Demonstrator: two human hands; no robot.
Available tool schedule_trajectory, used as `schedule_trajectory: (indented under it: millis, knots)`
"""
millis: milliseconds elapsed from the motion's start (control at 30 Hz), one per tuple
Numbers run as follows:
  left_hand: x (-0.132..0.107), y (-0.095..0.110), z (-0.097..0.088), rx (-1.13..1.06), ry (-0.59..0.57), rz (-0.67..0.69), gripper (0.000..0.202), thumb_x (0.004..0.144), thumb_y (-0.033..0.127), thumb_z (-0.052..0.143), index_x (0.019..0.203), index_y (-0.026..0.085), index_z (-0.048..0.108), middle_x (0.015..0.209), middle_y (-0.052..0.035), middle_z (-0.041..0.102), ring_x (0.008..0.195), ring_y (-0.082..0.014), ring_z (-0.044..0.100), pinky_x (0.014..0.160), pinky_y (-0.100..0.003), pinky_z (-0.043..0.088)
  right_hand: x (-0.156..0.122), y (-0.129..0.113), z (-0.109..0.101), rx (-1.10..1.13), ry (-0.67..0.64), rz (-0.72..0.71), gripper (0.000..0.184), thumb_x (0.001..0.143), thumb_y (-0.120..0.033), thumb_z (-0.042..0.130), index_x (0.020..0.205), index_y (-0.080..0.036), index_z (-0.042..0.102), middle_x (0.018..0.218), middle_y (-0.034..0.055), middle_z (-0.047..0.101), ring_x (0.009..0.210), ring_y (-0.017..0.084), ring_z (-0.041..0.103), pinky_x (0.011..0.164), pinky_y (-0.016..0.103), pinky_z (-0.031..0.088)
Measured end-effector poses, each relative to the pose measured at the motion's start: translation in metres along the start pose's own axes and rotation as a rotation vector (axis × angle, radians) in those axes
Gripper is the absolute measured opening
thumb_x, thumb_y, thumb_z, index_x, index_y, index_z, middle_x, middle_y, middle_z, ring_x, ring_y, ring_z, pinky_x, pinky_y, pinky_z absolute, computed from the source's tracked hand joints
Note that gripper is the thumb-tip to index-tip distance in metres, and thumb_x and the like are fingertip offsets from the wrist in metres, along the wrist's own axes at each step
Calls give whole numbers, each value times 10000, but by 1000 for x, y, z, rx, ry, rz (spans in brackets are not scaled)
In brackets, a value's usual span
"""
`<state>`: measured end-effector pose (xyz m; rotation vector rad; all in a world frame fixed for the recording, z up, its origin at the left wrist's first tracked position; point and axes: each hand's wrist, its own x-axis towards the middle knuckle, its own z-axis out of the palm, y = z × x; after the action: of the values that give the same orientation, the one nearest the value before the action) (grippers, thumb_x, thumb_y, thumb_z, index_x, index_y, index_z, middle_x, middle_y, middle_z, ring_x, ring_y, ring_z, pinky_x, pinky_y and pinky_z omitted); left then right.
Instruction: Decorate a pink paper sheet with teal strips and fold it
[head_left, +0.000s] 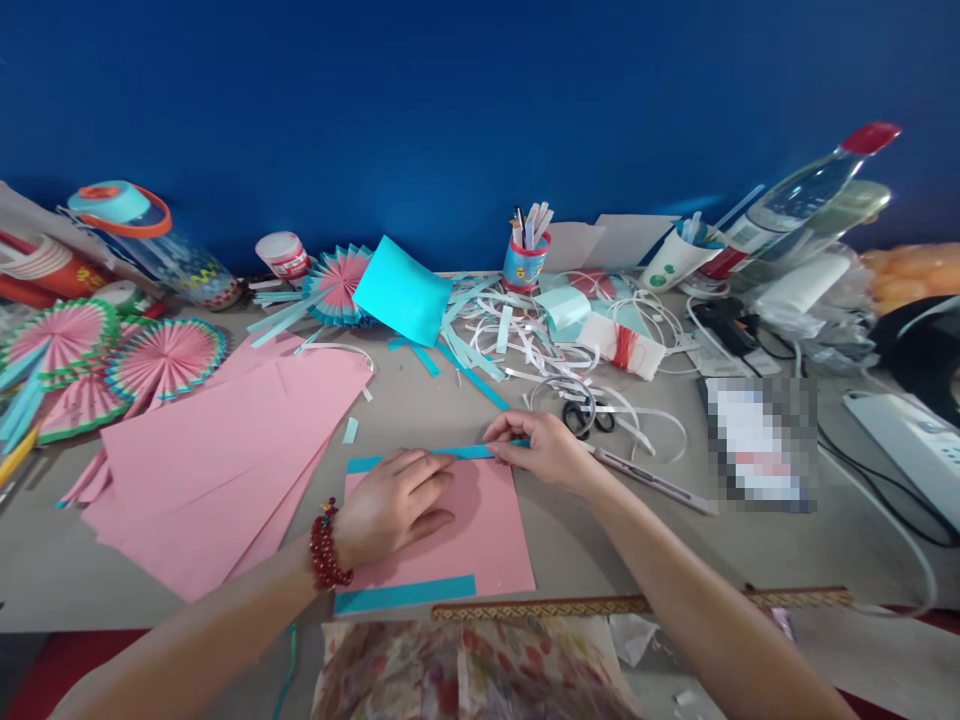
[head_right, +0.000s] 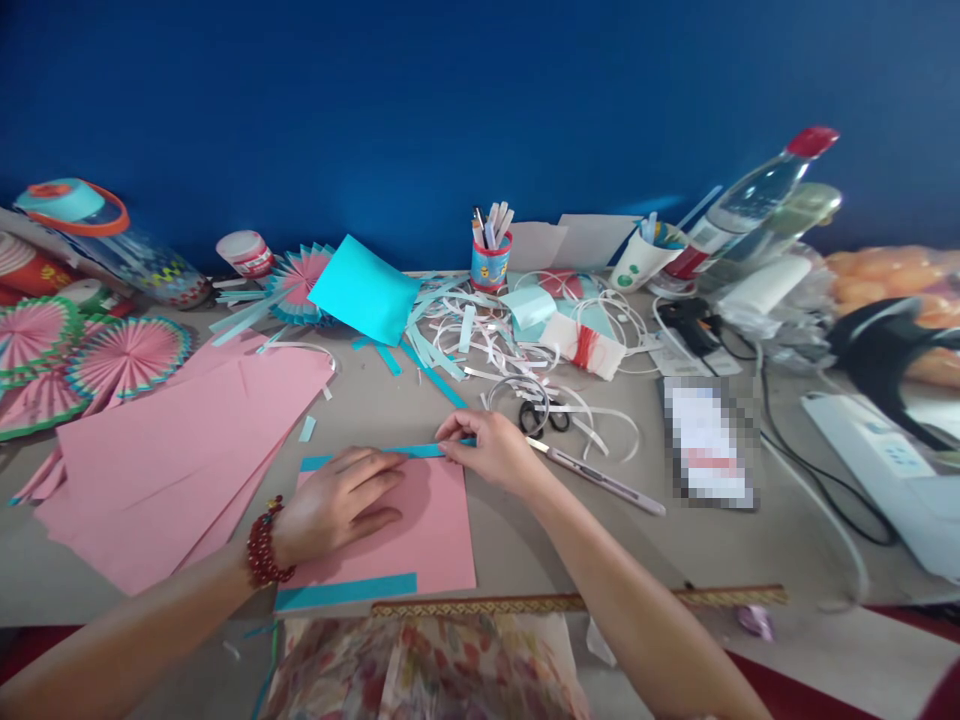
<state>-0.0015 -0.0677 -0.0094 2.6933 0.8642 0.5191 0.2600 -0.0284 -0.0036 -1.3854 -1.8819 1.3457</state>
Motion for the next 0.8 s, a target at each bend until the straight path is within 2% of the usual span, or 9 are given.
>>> schedule_trajectory:
  millis: [500, 800]
  knots:
    - [1, -1, 0, 95, -102, 49, 333, 974, 347, 496, 1232, 157, 584, 1393, -122, 545, 1023, -223, 567, 865, -397, 479, -1, -2, 1, -48, 12, -2, 104, 816, -273, 624, 886, -215, 674, 781, -13, 709, 700, 138, 629, 659, 229, 434]
    - [3, 2, 0, 134, -134, 46, 364, 971, 314, 493, 1294, 158, 547, 1394, -112, 544, 1033, -229, 543, 872, -407, 458, -1, -4, -2, -67, 6, -12, 123, 821, -295, 625, 889, -205, 674, 782, 0, 714, 699, 147, 645, 649, 230, 439]
